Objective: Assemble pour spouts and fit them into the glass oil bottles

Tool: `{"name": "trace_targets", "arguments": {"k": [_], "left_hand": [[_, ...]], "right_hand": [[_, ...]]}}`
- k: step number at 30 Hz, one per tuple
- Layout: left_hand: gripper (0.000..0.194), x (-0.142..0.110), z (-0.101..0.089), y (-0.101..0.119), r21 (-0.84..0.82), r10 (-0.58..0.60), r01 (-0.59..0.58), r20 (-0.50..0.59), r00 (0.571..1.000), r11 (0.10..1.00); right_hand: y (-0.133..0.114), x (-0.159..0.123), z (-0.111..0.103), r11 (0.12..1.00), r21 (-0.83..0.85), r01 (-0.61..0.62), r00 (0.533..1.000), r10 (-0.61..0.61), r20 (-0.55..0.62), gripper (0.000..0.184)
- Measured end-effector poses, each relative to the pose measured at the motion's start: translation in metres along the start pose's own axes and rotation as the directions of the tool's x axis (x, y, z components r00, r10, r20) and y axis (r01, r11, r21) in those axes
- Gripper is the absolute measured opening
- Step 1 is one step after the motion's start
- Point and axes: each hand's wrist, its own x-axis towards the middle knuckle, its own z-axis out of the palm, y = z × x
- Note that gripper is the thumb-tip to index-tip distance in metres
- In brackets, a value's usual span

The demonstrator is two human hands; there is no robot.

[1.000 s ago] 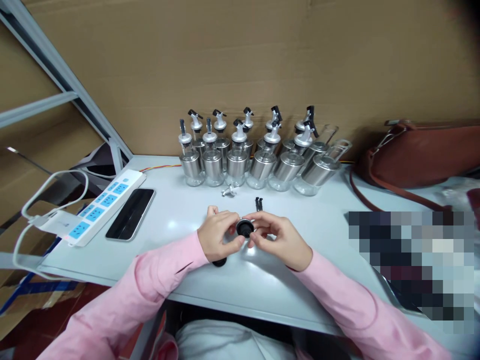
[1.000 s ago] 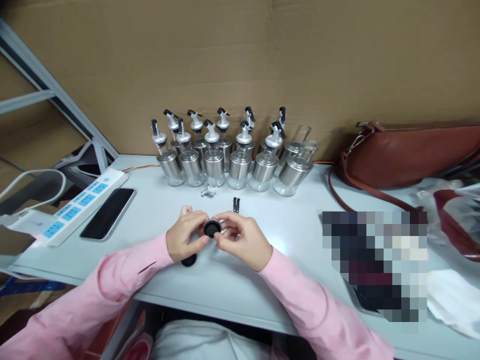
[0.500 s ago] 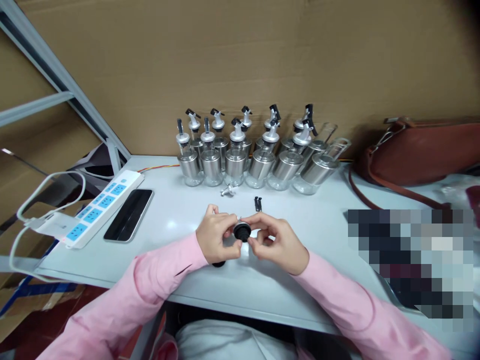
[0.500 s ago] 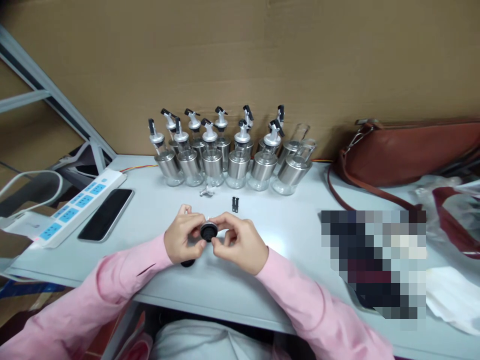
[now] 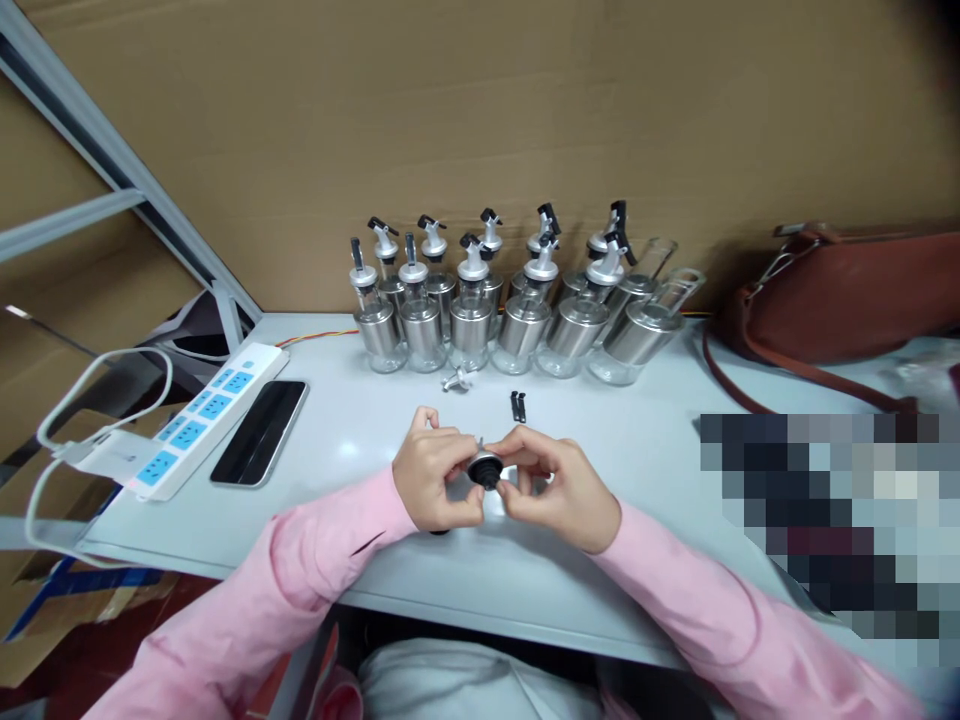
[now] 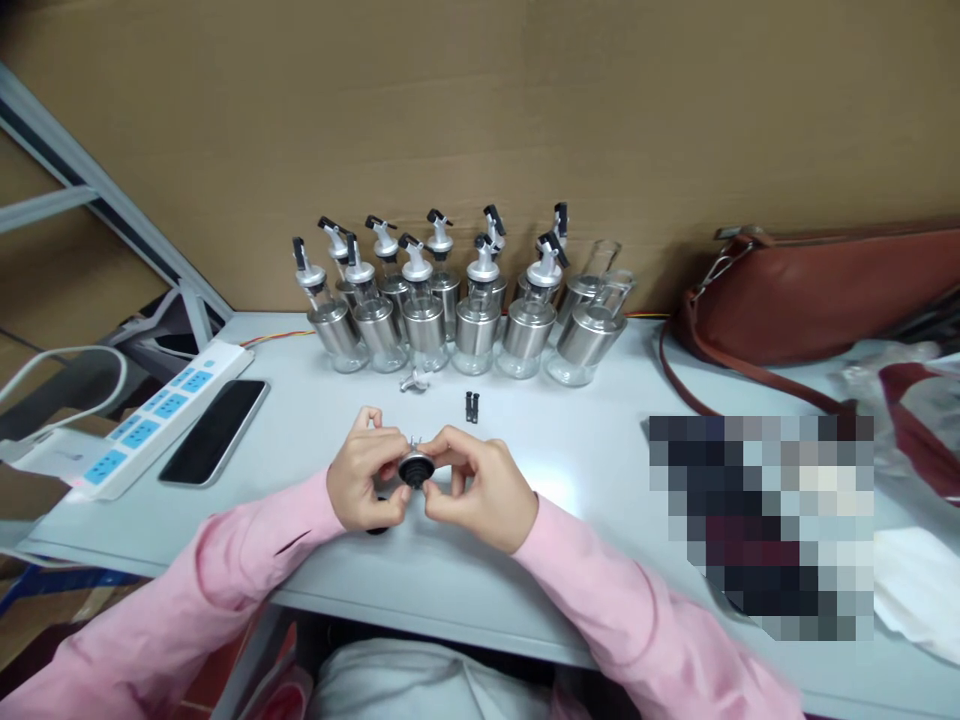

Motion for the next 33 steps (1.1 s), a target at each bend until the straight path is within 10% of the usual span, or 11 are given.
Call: {"name": "trace_targets", "arguments": {"k": [20, 29, 33], "left_hand": [[0.015, -0.002, 0.001, -0.005, -0.119, 0.025, -0.033, -0.068, 0.997, 0.992], [0.024, -0.003, 0.008, -0.012, -0.25, 0.116, -0.14, -0.107, 0.987, 0.958], [0.021, -0.002, 0.009, -0.011, -0.218, 0.129, -0.144, -0.084, 0.988, 0.965]], "right_hand": [[0.005, 0.004, -0.006, 0.999, -0.021, 0.046, 0.993, -0.048, -0.108, 0.022], [0.009, 0.008, -0.018, 0.928, -0.33, 0.172, 0.982, -0.189, -0.018, 0.011], [0.02, 0.012, -0.031, 0.755, -0.653, 0.057, 0.99, -0.129, -0.062, 0.018]]}}
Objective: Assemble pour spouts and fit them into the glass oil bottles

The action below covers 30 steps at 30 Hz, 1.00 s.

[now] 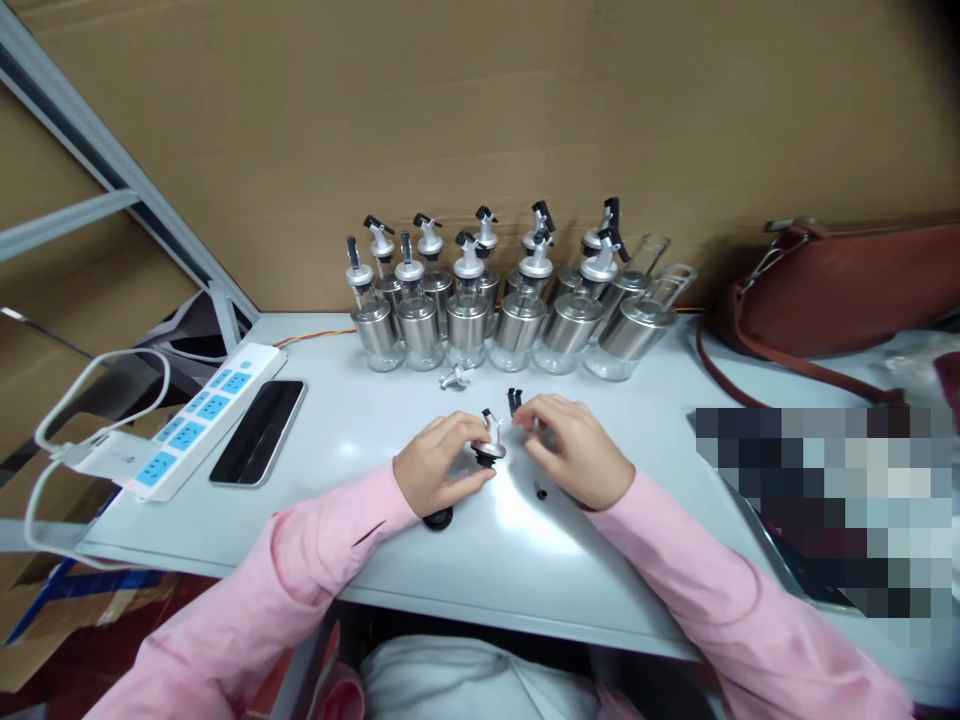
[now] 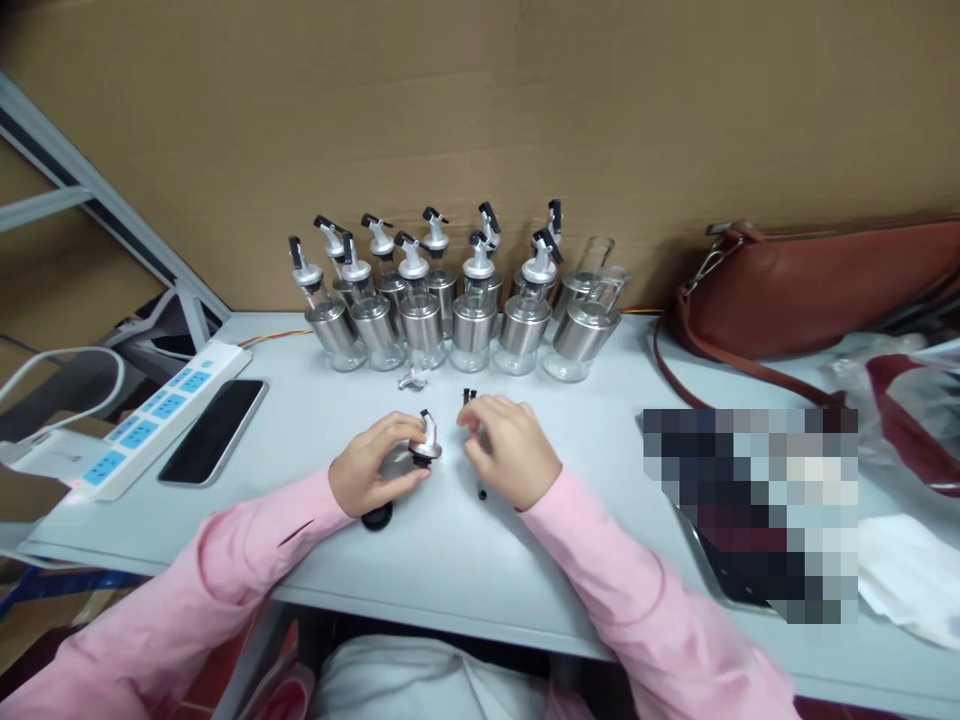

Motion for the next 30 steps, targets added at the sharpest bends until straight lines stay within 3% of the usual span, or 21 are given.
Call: {"name": "trace_targets", "arguments": {"k": [3, 8, 17, 21, 27, 30], "left_hand": [[0.02, 0.001, -0.001, 0.002, 0.003, -0.027, 0.027, -0.016, 1.0, 1.0], [0.018, 0.001, -0.004, 0.006, -0.011, -0.047, 0.047, -0.007, 0.999, 0.999], [0.014, 0.0, -0.003, 0.007, 0.0, -0.028, 0.028, 0.029, 0.999, 1.0], [0.016, 0.001, -0.003, 0.007, 0.03, -0.019, 0.018, 0.028, 0.999, 0.999], [0.023, -0.001, -0.001, 0.004, 0.018, -0.045, 0.045, 0.002, 0.999, 0.999], [0.021, -0.001, 0.001, 0.003, 0.013, -0.061, 0.061, -0.016, 0.998, 0.998]], "right_hand": [[0.012, 0.002, 0.002, 0.982, -0.18, -0.06, 0.998, 0.057, -0.022, 0.022], [0.018, 0.003, 0.003, 0.979, -0.193, -0.061, 0.998, 0.066, 0.023, 0.013], [0.017, 0.003, -0.002, 0.938, -0.293, -0.186, 0.98, 0.199, 0.013, 0.014], [0.018, 0.003, 0.0, 0.933, -0.271, -0.238, 0.971, 0.234, -0.047, 0.012], [0.018, 0.004, -0.003, 0.928, -0.294, -0.227, 0.973, 0.232, -0.021, 0.013], [0.013, 0.004, -0.004, 0.947, -0.136, -0.291, 0.956, 0.291, -0.023, 0.009]]}}
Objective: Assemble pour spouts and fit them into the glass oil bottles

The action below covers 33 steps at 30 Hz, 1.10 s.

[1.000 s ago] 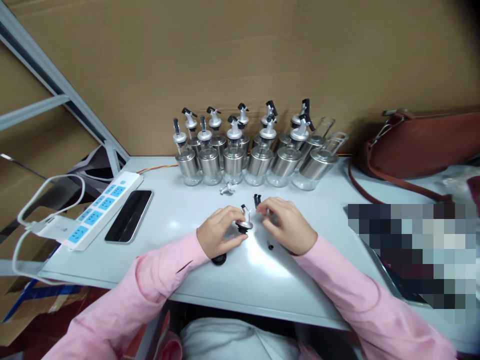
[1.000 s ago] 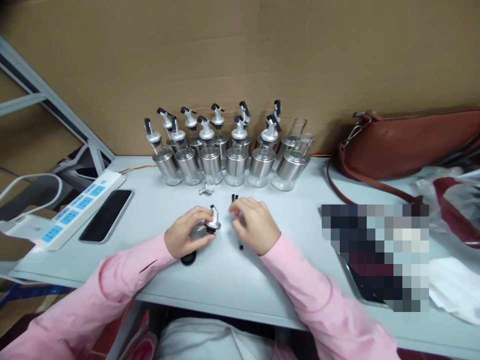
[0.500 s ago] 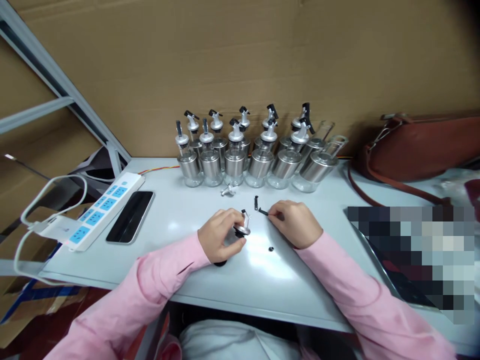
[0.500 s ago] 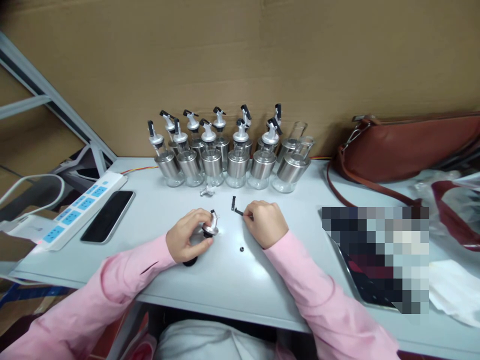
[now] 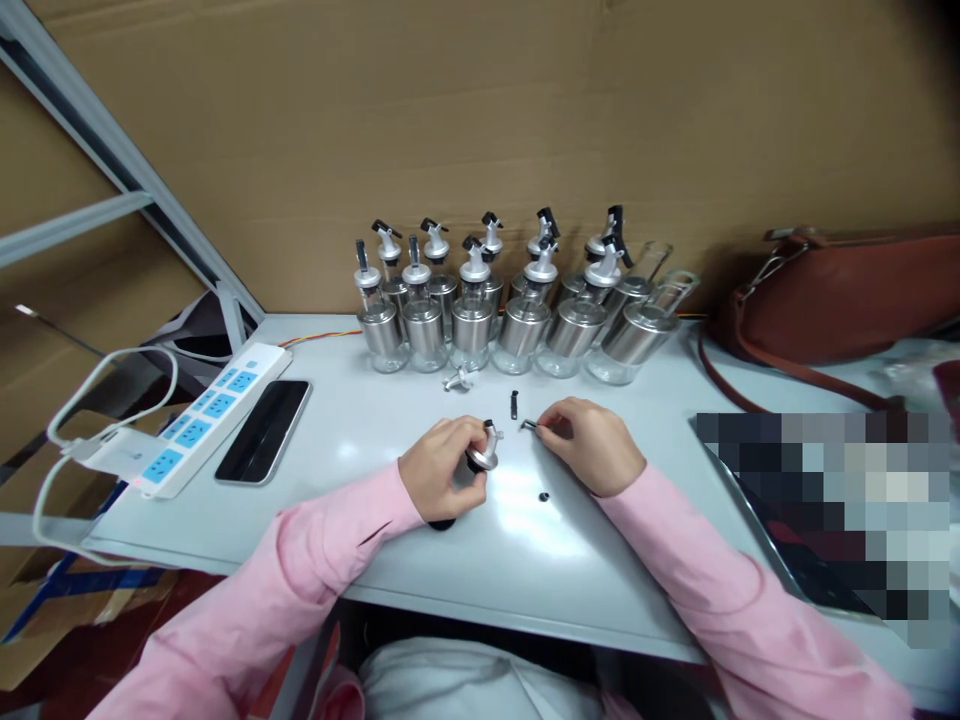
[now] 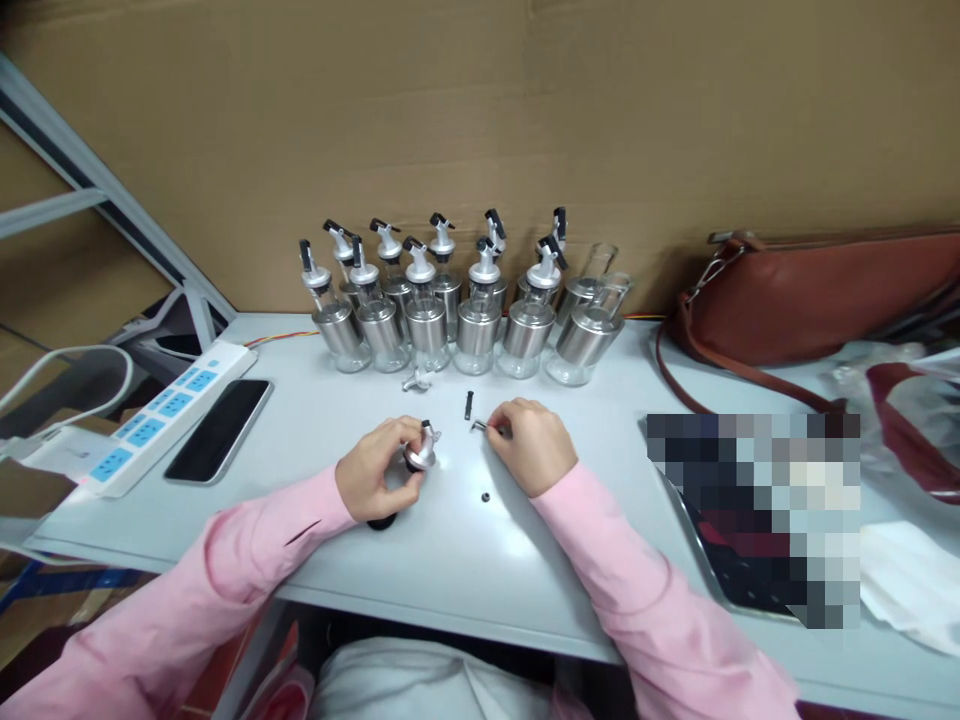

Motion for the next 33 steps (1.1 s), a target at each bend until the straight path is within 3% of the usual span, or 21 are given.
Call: {"name": "trace_targets", "arguments": {"k": [3, 7, 10, 13, 18, 25, 29, 33], "left_hand": [[0.02, -0.001, 0.001, -0.001, 0.032, -0.024, 0.025, -0.011, 1.0, 0.999], [0.028, -0.003, 0.003, -0.003, 0.074, -0.037, 0.039, -0.024, 0.999, 0.997], [0.039, -0.004, 0.004, -0.004, 0.067, -0.043, 0.045, -0.037, 0.998, 0.997], [0.049, -0.003, 0.004, -0.004, 0.055, -0.059, 0.059, -0.01, 0.998, 0.997], [0.063, -0.002, 0.003, -0.002, 0.061, -0.083, 0.081, 0.03, 0.996, 0.995], [0.075, -0.002, 0.002, -0.005, 0.104, -0.004, 0.0, 0.031, 1.0, 0.995], [0.075, -0.002, 0.004, -0.007, 0.105, 0.049, -0.05, 0.014, 0.999, 0.993], [0.068, -0.001, 0.004, -0.007, 0.096, 0.062, -0.061, -0.005, 0.998, 0.994]], "right_hand": [[-0.005, -0.001, 0.0, 0.942, 0.33, -0.053, 0.998, 0.041, 0.043, 0.009], [-0.01, -0.003, -0.001, 0.706, 0.699, -0.114, 0.993, 0.061, 0.101, 0.019], [-0.014, -0.004, -0.002, 0.5, 0.847, -0.179, 0.984, 0.107, 0.144, 0.023], [-0.018, -0.005, -0.001, 0.393, 0.892, -0.223, 0.973, 0.146, 0.179, 0.024], [-0.023, -0.007, 0.001, 0.374, 0.896, -0.24, 0.967, 0.169, 0.189, 0.023], [-0.024, -0.009, 0.001, 0.367, 0.883, -0.291, 0.956, 0.133, 0.26, 0.022], [-0.027, -0.01, 0.002, 0.367, 0.884, -0.29, 0.957, 0.119, 0.265, 0.022], [-0.029, -0.01, 0.002, 0.306, 0.892, -0.333, 0.943, 0.093, 0.32, 0.028]]}}
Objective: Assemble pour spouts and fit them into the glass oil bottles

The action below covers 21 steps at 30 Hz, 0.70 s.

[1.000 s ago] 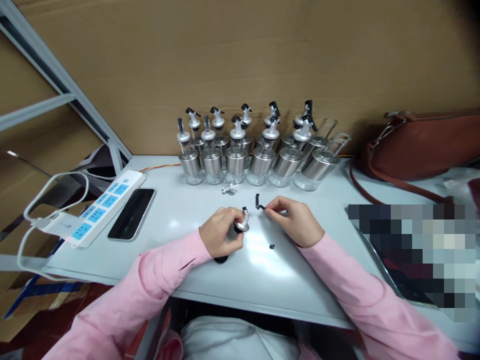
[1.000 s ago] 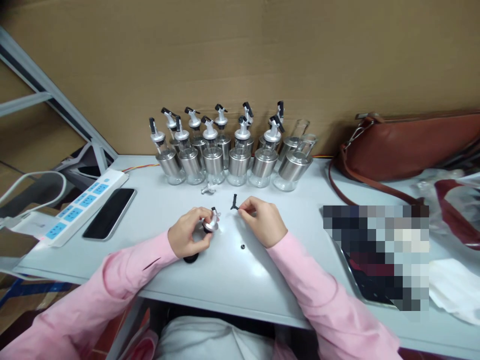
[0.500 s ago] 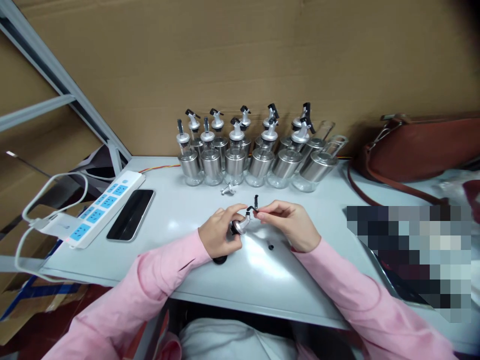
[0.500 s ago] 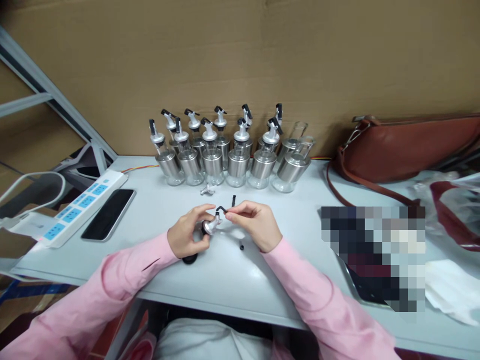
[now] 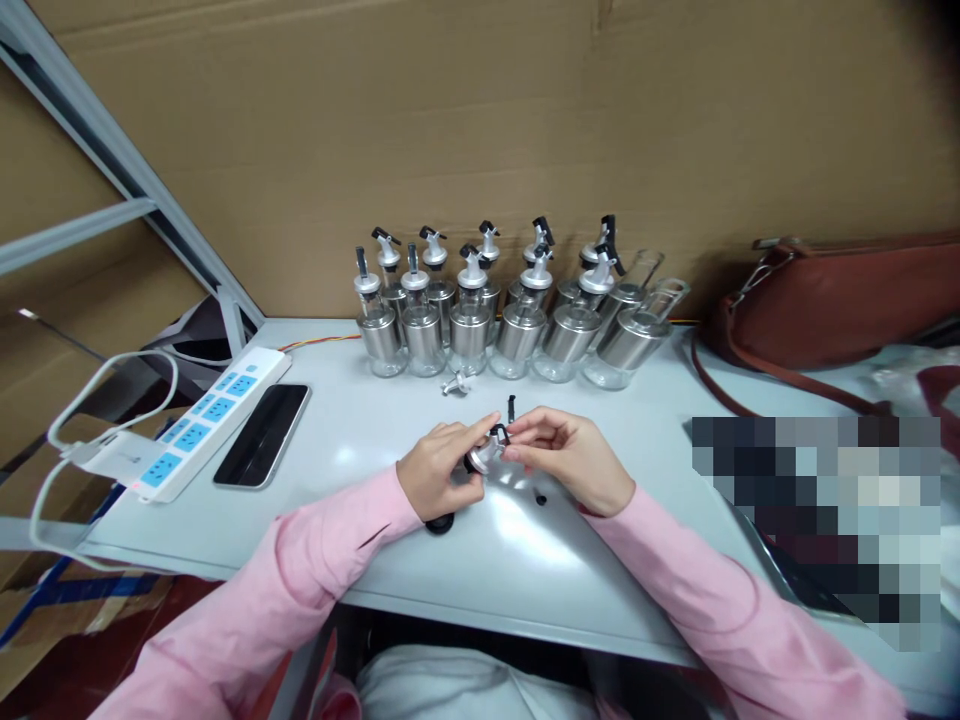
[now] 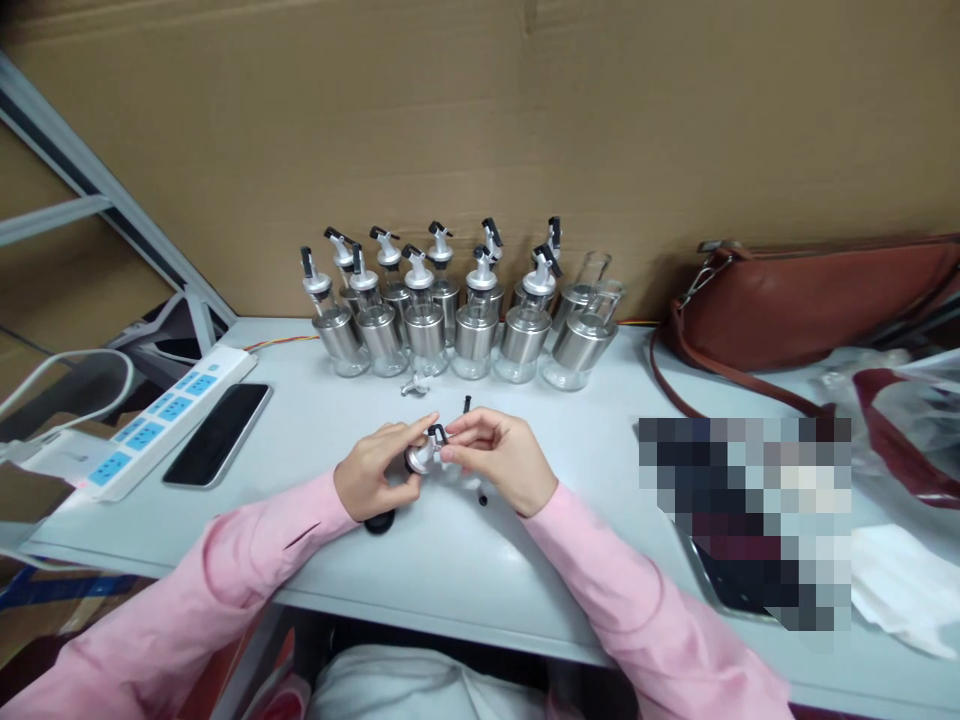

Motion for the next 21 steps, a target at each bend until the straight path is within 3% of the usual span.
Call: {"name": "trace_targets", "arguments": {"k": [17, 21], "left_hand": [[0.053, -0.0017, -0.0011, 0.002, 0.136, 0.019, -0.011, -0.06, 0.998, 0.991], [0.052, -0.001, -0.0029, 0.0032, 0.169, 0.053, -0.043, -0.055, 0.997, 0.985]], "right_hand": [[0.0033, -0.0002, 0.0053, 0.984, 0.108, -0.139, 0.98, 0.121, 0.158, 0.031], [0.0045, -0.0022, 0.0076, 0.988, 0.116, -0.102, 0.982, 0.081, 0.173, 0.029]]}}
